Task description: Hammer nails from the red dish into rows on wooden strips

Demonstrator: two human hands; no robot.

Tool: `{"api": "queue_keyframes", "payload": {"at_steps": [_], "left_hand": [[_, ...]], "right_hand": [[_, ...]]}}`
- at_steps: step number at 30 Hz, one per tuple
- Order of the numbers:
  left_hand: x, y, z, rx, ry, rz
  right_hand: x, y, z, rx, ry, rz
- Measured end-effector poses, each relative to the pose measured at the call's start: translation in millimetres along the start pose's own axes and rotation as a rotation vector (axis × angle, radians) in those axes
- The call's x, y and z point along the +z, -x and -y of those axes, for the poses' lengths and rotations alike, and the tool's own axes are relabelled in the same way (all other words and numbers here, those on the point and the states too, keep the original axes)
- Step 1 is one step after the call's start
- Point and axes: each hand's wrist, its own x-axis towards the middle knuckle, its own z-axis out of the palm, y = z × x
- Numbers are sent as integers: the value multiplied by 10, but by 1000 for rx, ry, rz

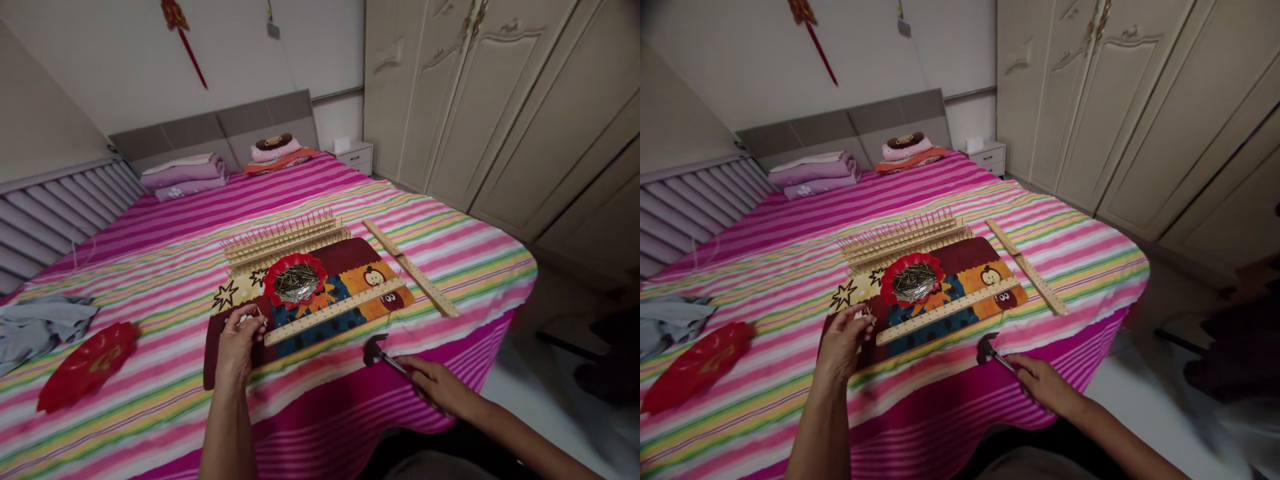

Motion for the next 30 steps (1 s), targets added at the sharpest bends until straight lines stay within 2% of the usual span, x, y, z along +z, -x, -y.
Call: {"api": "queue_keyframes", "payload": {"at_steps": [5, 8, 12, 14, 20, 26, 30], "left_hand": [[-205, 168, 177, -61, 51, -42], [-233, 208, 232, -141, 87, -33], [-215, 253, 233, -193, 118, 42], [-195, 266, 229, -189, 103, 43], [-122, 207, 284, -94, 21, -92], [-68, 185, 344, -70, 104, -21], [-95, 179, 401, -40, 46, -59]], "right_hand": [[42, 0, -8, 153, -90, 45], [54, -3, -26, 159, -103, 52], [60, -4, -21, 176, -103, 42], [60, -3, -10, 188, -108, 37], [52, 8, 15, 214, -111, 42], [49, 10, 11, 242, -130, 49], [44, 4, -8, 230, -113, 50]]}}
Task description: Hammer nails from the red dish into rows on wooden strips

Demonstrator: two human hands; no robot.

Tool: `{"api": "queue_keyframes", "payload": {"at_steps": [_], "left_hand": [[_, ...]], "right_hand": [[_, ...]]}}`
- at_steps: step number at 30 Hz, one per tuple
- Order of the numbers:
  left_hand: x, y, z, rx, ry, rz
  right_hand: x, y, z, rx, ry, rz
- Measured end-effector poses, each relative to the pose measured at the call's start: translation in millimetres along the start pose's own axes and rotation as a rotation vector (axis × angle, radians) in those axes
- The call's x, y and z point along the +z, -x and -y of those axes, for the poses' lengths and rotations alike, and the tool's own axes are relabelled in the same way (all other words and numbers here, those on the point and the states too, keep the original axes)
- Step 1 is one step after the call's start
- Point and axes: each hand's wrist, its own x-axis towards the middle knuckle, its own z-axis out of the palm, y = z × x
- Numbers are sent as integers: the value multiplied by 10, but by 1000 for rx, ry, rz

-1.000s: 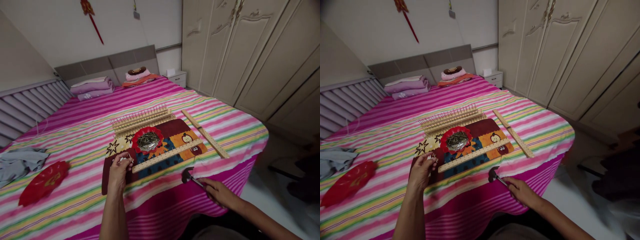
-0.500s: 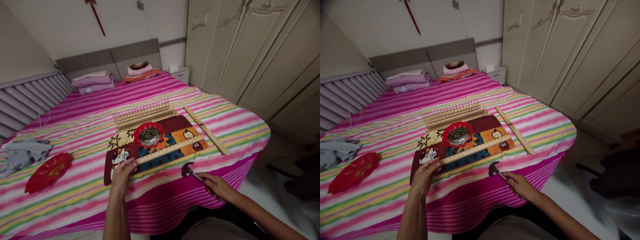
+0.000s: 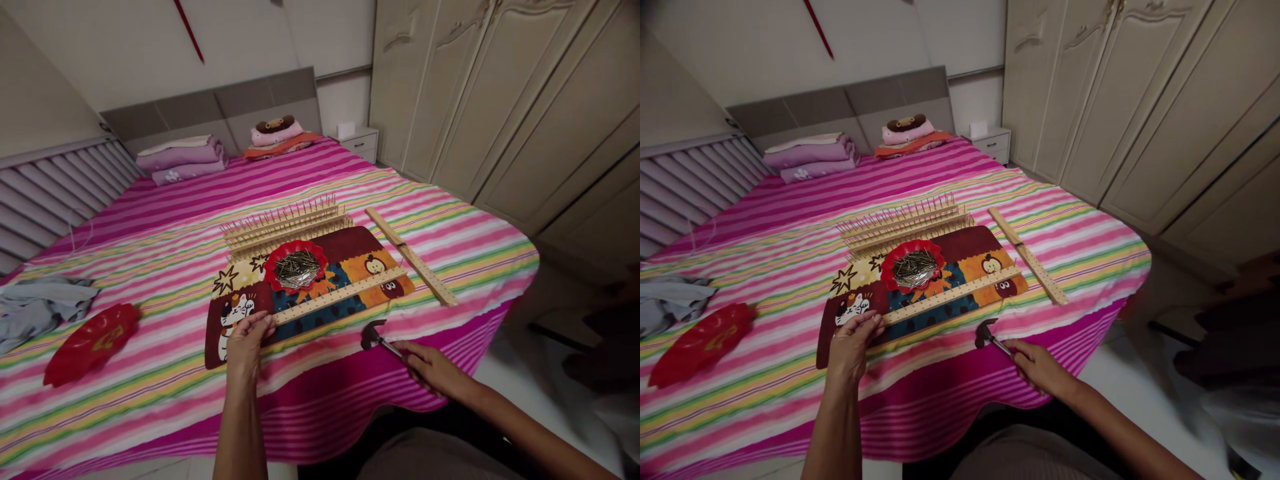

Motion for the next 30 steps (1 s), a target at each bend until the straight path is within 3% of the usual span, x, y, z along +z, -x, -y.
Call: {"api": "queue_keyframes", "payload": {"at_steps": [10, 15, 30], "left_hand": [[16, -137, 147, 77, -76, -87], [37, -199, 198, 73, -222, -83], [78, -121, 97, 91, -462, -79]], "right_hand": [[11, -11, -2, 29, 13, -19], [19, -1, 30, 44, -10, -25], [2, 2, 29, 44, -9, -18]]}}
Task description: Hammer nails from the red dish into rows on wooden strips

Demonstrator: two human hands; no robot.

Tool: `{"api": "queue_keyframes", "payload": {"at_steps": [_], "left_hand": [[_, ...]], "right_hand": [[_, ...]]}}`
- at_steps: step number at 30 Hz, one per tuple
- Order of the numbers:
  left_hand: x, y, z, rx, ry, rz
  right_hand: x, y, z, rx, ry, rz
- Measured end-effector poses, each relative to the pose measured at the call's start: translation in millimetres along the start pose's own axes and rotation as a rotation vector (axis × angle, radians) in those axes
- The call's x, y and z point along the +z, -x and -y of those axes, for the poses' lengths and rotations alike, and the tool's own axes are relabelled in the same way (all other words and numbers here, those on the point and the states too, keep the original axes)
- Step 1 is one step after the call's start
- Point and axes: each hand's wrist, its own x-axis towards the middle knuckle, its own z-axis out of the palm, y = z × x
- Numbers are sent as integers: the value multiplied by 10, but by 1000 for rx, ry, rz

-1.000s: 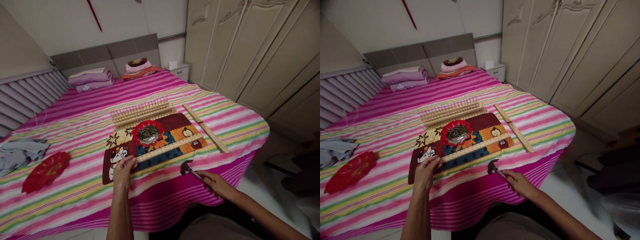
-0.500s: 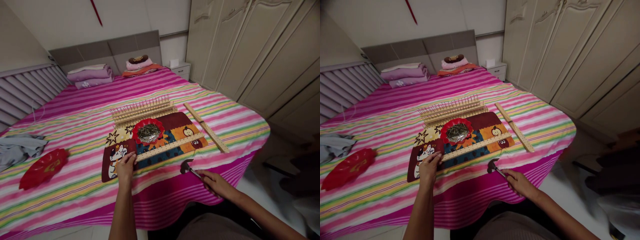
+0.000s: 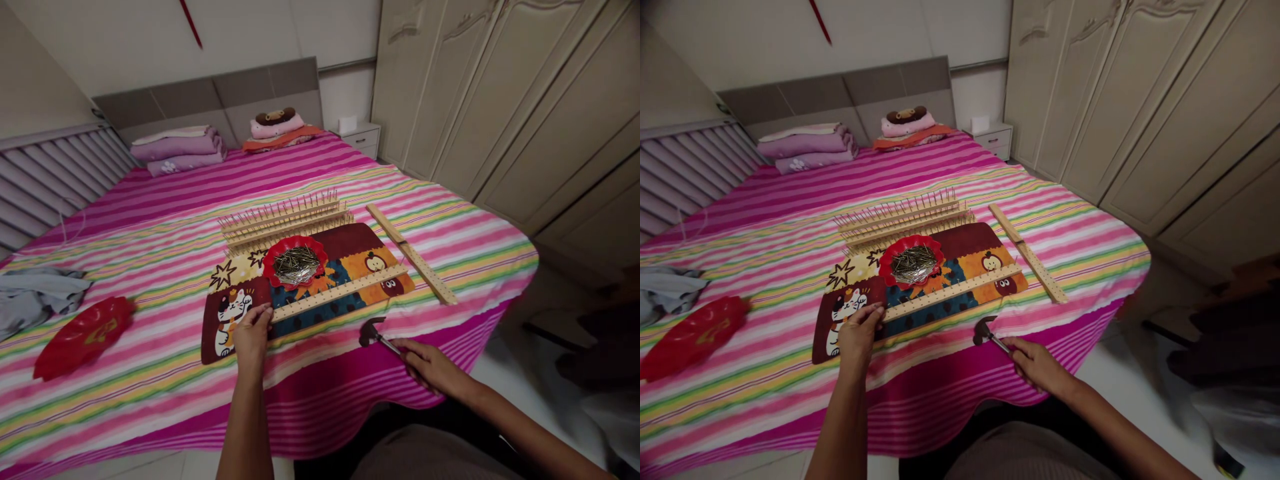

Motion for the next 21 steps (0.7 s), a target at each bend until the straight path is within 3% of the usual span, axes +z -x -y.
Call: {"api": "queue_keyframes", "payload": {"at_steps": [4, 10, 16, 21], "left_hand": [[15, -3, 24, 99, -150, -30], [13, -33, 122, 333, -252, -63], [26, -36, 200, 396, -252, -54], [75, -15, 227, 444, -290, -78]], "right_hand": [[-1, -15, -50, -30, 40, -18], [93, 73, 113, -379, 185, -13], [433, 155, 880, -633, 224, 96], [679, 32, 1615, -940, 383, 22]]}}
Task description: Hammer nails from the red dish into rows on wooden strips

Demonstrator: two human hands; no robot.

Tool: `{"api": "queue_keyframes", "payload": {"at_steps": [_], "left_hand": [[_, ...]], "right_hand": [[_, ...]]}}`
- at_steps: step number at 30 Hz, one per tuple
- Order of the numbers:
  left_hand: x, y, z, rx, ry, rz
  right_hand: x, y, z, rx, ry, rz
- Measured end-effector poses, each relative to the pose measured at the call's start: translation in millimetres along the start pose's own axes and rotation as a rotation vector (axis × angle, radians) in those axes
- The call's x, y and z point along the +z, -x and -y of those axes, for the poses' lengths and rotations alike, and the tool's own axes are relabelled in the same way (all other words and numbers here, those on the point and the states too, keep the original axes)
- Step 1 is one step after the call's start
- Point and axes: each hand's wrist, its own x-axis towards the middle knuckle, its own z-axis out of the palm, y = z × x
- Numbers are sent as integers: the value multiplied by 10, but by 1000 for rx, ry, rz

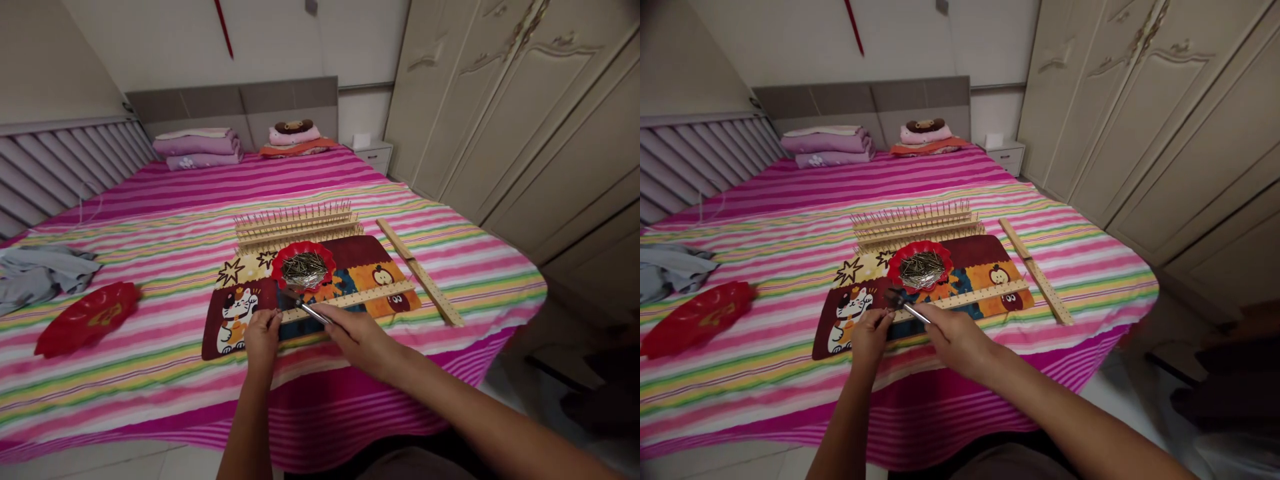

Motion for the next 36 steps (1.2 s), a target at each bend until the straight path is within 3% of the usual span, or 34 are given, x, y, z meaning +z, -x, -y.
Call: {"api": "queue_keyframes", "payload": {"at_steps": [5, 9, 12, 15, 20, 24, 29, 32, 36], "left_hand": [[7, 28, -26, 45, -54, -20], [18, 39, -22, 52, -68, -27], [41, 30, 3, 44, -45, -34], [36, 19, 33, 14, -15, -19], [-114, -5, -28, -49, -43, -21], [-144, -156, -288, 51, -146, -112], [203, -545, -641, 263, -351, 185], [428, -767, -743, 222, -577, 382], [551, -946, -749, 149, -693, 464]], "right_hand": [[143, -411, 49, -48, 199, 132], [145, -364, 52, -32, 196, 146], [11, -75, 72, -22, 78, 99], [-139, 358, -32, 79, -25, 149], [-223, 1079, -617, 312, -102, 165], [-145, 1414, -1080, 519, -192, 17], [-53, 1457, -1234, 798, -423, -34], [-50, 1429, -1217, 878, -478, -13], [-64, 1427, -1206, 896, -504, -3]]}}
